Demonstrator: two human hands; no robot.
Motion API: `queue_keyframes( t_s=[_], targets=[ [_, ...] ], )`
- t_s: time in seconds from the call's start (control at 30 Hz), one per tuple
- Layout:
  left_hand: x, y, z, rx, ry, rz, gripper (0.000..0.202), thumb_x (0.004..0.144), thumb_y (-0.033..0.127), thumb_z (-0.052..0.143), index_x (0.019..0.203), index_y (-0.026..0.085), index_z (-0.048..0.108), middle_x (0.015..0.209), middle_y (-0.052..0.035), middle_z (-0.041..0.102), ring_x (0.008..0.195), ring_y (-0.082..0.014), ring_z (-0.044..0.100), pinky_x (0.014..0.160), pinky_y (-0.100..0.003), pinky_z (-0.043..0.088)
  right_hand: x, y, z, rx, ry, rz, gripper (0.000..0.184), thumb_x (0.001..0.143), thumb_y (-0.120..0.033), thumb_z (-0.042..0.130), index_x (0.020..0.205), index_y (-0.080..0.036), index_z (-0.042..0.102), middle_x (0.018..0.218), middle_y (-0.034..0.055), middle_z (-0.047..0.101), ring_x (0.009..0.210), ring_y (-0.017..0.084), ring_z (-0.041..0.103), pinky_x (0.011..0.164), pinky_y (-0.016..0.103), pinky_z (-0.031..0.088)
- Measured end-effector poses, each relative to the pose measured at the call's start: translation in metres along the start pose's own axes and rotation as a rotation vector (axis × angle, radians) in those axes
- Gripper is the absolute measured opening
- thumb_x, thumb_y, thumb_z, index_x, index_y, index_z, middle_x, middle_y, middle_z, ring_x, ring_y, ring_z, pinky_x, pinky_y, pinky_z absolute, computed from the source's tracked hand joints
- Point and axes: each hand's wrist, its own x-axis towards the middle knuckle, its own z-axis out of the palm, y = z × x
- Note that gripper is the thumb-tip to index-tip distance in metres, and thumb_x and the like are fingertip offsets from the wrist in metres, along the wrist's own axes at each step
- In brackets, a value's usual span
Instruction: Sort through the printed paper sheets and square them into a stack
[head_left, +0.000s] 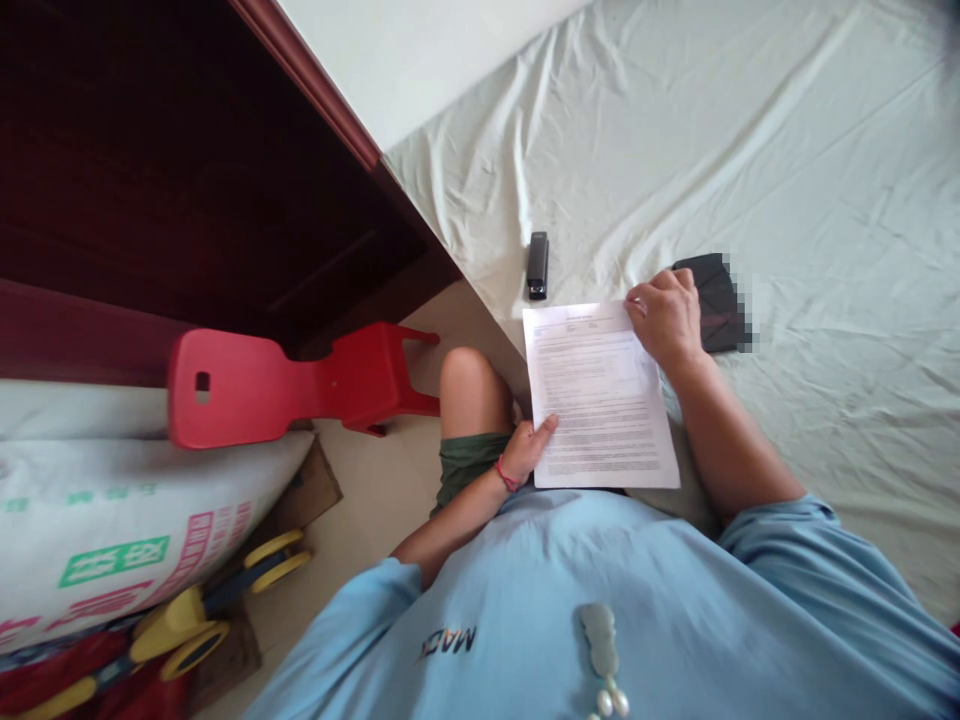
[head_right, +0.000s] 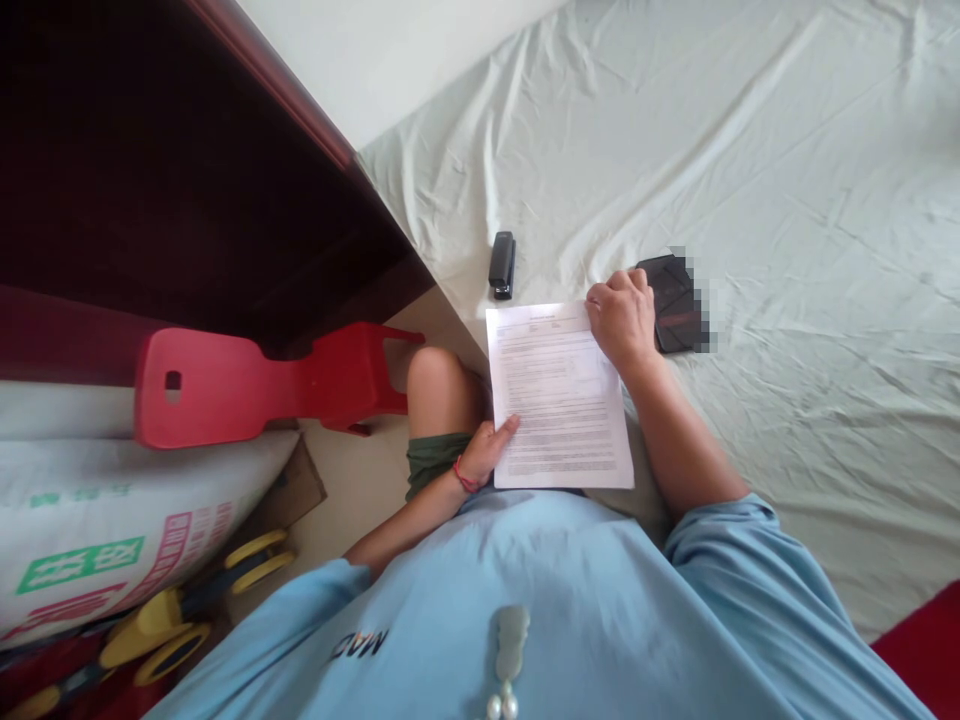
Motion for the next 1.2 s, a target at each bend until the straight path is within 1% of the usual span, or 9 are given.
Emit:
queue_keyframes(
  t_s=[0.3,0.47,0.57,0.7,0.8,0.97,1.03,1.13,1.2],
  targets=[
    [-0.001,0.000,0.000,-0.007,-0.001,0.013,0.089,0.073,0.086,0.076,0.111,0.006,0.081,0.116,-0.0205,0.080,0.107,-0.0346,0.077,0.110,-0.050,0.056,0.002,-0.009,-0.012,-0.042,-0.064,-0.065,0.037,0.105,-0.033,0.045,0.089,-0.020,0.076,0.092,0.0146,0.076,0.106,0.034,0.060,0.095,0.052,0.041],
    [-0.001,0.000,-0.001,0.020,-0.001,0.001,0.091,0.071,0.089,0.074,0.105,0.005,0.082,0.109,-0.0204,0.081,0.100,-0.0343,0.078,0.100,-0.047,0.060,0.002,-0.007,-0.012,0.001,-0.087,-0.096,0.024,0.102,-0.032,0.052,0.099,-0.025,0.076,0.092,0.0105,0.076,0.107,0.034,0.059,0.093,0.050,0.040],
    [-0.001,0.001,-0.001,0.022,0.000,-0.004,0.091,0.071,0.089,0.074,0.104,0.005,0.082,0.109,-0.0209,0.081,0.099,-0.0346,0.078,0.100,-0.047,0.060,0.002,-0.007,-0.012,-0.018,-0.152,-0.076,0.021,0.100,-0.031,0.057,0.093,-0.023,0.075,0.094,0.0125,0.075,0.108,0.035,0.059,0.092,0.050,0.040],
    [-0.001,0.000,-0.001,0.011,0.002,0.005,0.089,0.071,0.088,0.076,0.105,0.006,0.082,0.108,-0.0201,0.081,0.103,-0.0347,0.077,0.105,-0.048,0.058,0.002,-0.007,-0.014,-0.025,-0.143,-0.090,0.027,0.102,-0.031,0.054,0.087,-0.022,0.075,0.094,0.0132,0.075,0.110,0.035,0.060,0.091,0.050,0.041],
    [-0.001,-0.001,-0.001,0.010,-0.007,0.008,0.089,0.073,0.088,0.075,0.107,0.006,0.082,0.108,-0.0196,0.081,0.102,-0.0340,0.077,0.103,-0.047,0.059,0.002,-0.008,-0.019,-0.030,-0.145,-0.112,0.033,0.104,-0.033,0.051,0.083,-0.022,0.074,0.090,0.0130,0.076,0.107,0.035,0.060,0.090,0.050,0.041],
    [0.000,-0.001,-0.002,0.056,-0.013,0.018,0.091,0.075,0.090,0.071,0.105,0.005,0.082,0.107,-0.0204,0.081,0.097,-0.0327,0.077,0.096,-0.044,0.059,0.001,-0.014,-0.023,-0.007,-0.165,-0.109,0.033,0.104,-0.027,0.045,0.099,-0.023,0.077,0.092,0.0117,0.076,0.101,0.033,0.061,0.090,0.050,0.041],
    [0.000,-0.002,-0.002,0.078,-0.010,0.023,0.091,0.075,0.091,0.069,0.103,0.005,0.082,0.105,-0.0201,0.081,0.096,-0.0325,0.077,0.094,-0.043,0.059,0.000,-0.017,-0.025,0.002,-0.142,-0.116,0.032,0.103,-0.028,0.046,0.098,-0.024,0.078,0.093,0.0121,0.074,0.105,0.034,0.060,0.091,0.051,0.042],
    [0.000,-0.003,-0.003,0.093,-0.009,0.020,0.091,0.074,0.092,0.068,0.100,0.006,0.082,0.101,-0.0189,0.081,0.093,-0.0316,0.077,0.092,-0.042,0.059,-0.002,-0.022,-0.034,0.036,-0.095,-0.135,0.028,0.102,-0.032,0.052,0.092,-0.026,0.077,0.097,0.0122,0.070,0.110,0.036,0.057,0.092,0.051,0.044],
    [0.001,-0.004,-0.003,0.098,-0.005,0.026,0.088,0.075,0.091,0.068,0.099,0.007,0.082,0.097,-0.0173,0.081,0.090,-0.0299,0.076,0.091,-0.041,0.059,-0.006,-0.028,-0.048,0.081,-0.119,-0.157,0.024,0.100,-0.035,0.057,0.090,-0.026,0.076,0.098,0.0116,0.068,0.105,0.034,0.058,0.092,0.050,0.045]
  ],
)
